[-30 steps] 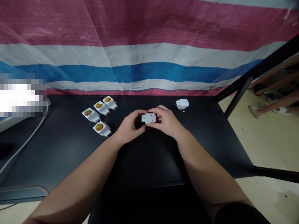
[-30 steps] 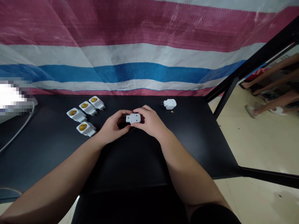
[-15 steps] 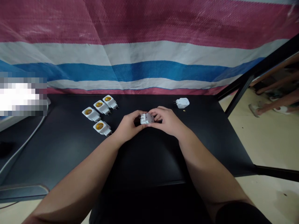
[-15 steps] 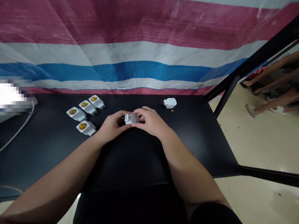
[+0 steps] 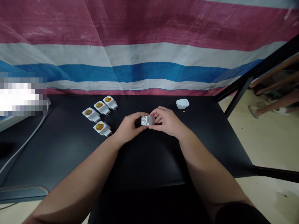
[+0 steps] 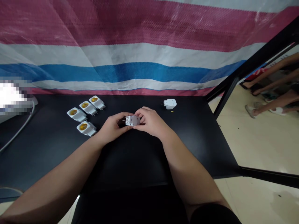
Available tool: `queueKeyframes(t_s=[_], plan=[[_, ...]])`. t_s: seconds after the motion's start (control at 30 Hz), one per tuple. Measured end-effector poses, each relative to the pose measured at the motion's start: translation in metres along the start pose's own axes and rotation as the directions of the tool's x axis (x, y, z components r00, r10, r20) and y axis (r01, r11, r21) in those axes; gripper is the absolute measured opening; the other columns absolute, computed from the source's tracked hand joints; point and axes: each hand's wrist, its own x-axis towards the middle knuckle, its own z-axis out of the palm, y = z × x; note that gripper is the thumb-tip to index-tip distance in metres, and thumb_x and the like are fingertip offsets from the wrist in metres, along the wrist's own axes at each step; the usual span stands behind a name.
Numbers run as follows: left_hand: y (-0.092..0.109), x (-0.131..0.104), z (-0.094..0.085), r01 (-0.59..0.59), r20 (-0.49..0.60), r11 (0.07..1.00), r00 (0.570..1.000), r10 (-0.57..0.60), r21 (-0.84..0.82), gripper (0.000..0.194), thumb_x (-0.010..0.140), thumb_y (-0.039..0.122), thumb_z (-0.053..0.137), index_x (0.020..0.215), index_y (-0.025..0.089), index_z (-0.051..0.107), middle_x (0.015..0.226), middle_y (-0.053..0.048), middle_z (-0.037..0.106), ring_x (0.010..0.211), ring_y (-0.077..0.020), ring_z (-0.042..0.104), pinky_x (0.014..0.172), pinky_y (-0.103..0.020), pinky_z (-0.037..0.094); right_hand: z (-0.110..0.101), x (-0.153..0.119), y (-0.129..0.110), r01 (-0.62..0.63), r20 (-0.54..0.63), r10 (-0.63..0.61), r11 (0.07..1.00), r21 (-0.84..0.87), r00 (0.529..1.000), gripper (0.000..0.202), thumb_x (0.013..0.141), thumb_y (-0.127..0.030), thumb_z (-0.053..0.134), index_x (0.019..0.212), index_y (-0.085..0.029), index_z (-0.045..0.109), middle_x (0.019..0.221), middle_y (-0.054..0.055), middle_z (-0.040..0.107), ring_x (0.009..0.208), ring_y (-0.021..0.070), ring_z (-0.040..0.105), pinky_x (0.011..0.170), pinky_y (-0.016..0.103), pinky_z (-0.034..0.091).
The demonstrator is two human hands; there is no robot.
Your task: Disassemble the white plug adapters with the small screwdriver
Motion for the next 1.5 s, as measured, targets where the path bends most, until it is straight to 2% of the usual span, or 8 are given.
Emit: queueKeyframes(t_s=[0.37,0.6,0.87,1.03,1.23,1.37,1.43,1.5], plan=[[-0.002,0.001,-0.001,-0.015,0.005,0.999,1.000,0.015,0.029,0.042,0.093,0.024,0.083,0.133,0.020,0.073,0.123,-0.008,0.082,0.108,-0.0233,0.080,0.097,-0.037,0.066,0.001,0.000,-0.002,-0.017,0.002,0.017,0.999,0.037,1.000,0.033,0.080,-0.019,0.090,0.109,-0.023,0.075,0.109,0.001,0.061,0.081,0.0140,0.076,0.075,0.033,0.069],[-0.003,0.001,-0.001,-0.021,0.017,0.999,1.000,0.020,0.027,0.041,0.093,0.024,0.082,0.133,0.020,0.073,0.124,-0.010,0.081,0.108,-0.0244,0.079,0.098,-0.040,0.066,0.002,0.001,-0.002,-0.041,-0.015,0.041,0.999,0.021,0.999,0.038,0.074,-0.020,0.095,0.104,-0.022,0.072,0.110,0.002,0.062,0.082,0.0149,0.075,0.075,0.034,0.069],[-0.001,0.001,-0.002,-0.015,0.014,1.000,1.000,0.014,0.014,0.038,0.093,0.026,0.080,0.128,0.020,0.068,0.116,-0.008,0.079,0.100,-0.0204,0.077,0.088,-0.033,0.063,0.005,0.000,-0.004,0.005,-0.037,-0.005,1.000,-0.002,0.999,0.032,0.078,-0.020,0.089,0.106,-0.021,0.072,0.115,0.004,0.064,0.081,0.0138,0.072,0.078,0.036,0.069],[0.002,-0.001,-0.001,-0.006,-0.030,1.000,1.000,0.007,0.024,0.042,0.085,0.022,0.081,0.125,0.020,0.065,0.113,-0.007,0.077,0.089,-0.0173,0.074,0.079,-0.029,0.060,0.008,0.002,-0.003,0.031,-0.060,-0.031,1.000,0.000,0.998,0.056,0.077,-0.023,0.092,0.127,-0.025,0.065,0.112,0.004,0.070,0.083,0.0157,0.070,0.079,0.036,0.066],[0.003,0.000,-0.004,0.008,-0.029,0.999,1.000,-0.010,-0.052,0.044,0.082,0.025,0.086,0.123,0.019,0.072,0.111,-0.007,0.080,0.093,-0.0191,0.075,0.082,-0.030,0.060,0.003,0.003,-0.005,0.109,-0.039,-0.109,0.994,-0.011,0.993,0.055,0.078,-0.031,0.096,0.123,-0.026,0.065,0.115,0.005,0.072,0.091,0.0201,0.072,0.084,0.039,0.063],[-0.001,0.001,-0.005,0.039,-0.114,0.997,0.992,-0.046,-0.059,0.048,0.080,0.024,0.088,0.124,0.018,0.071,0.113,-0.007,0.079,0.091,-0.0185,0.075,0.080,-0.029,0.060,-0.011,-0.001,-0.005,0.164,-0.039,-0.183,0.943,-0.289,0.982,0.040,0.084,-0.021,0.086,0.120,-0.026,0.069,0.123,0.007,0.069,0.110,0.0276,0.066,0.099,0.048,0.058],[-0.002,0.002,-0.004,0.029,-0.148,0.997,0.988,-0.040,-0.075,0.051,0.080,0.024,0.089,0.127,0.018,0.071,0.119,-0.009,0.078,0.098,-0.0201,0.076,0.084,-0.031,0.061,-0.017,-0.002,-0.001,0.093,0.004,-0.101,0.892,-0.442,0.995,0.028,0.084,-0.015,0.080,0.110,-0.025,0.074,0.118,0.007,0.070,0.110,0.0302,0.062,0.103,0.053,0.056],[-0.002,0.002,-0.004,0.011,-0.160,0.997,0.987,-0.023,-0.072,0.048,0.083,0.026,0.089,0.128,0.019,0.073,0.124,-0.012,0.078,0.103,-0.0220,0.076,0.087,-0.033,0.061,-0.022,-0.003,0.004,0.026,0.041,-0.006,0.860,-0.510,0.999,0.020,0.083,-0.011,0.077,0.098,-0.024,0.076,0.112,0.007,0.071,0.106,0.0303,0.062,0.100,0.053,0.055]])
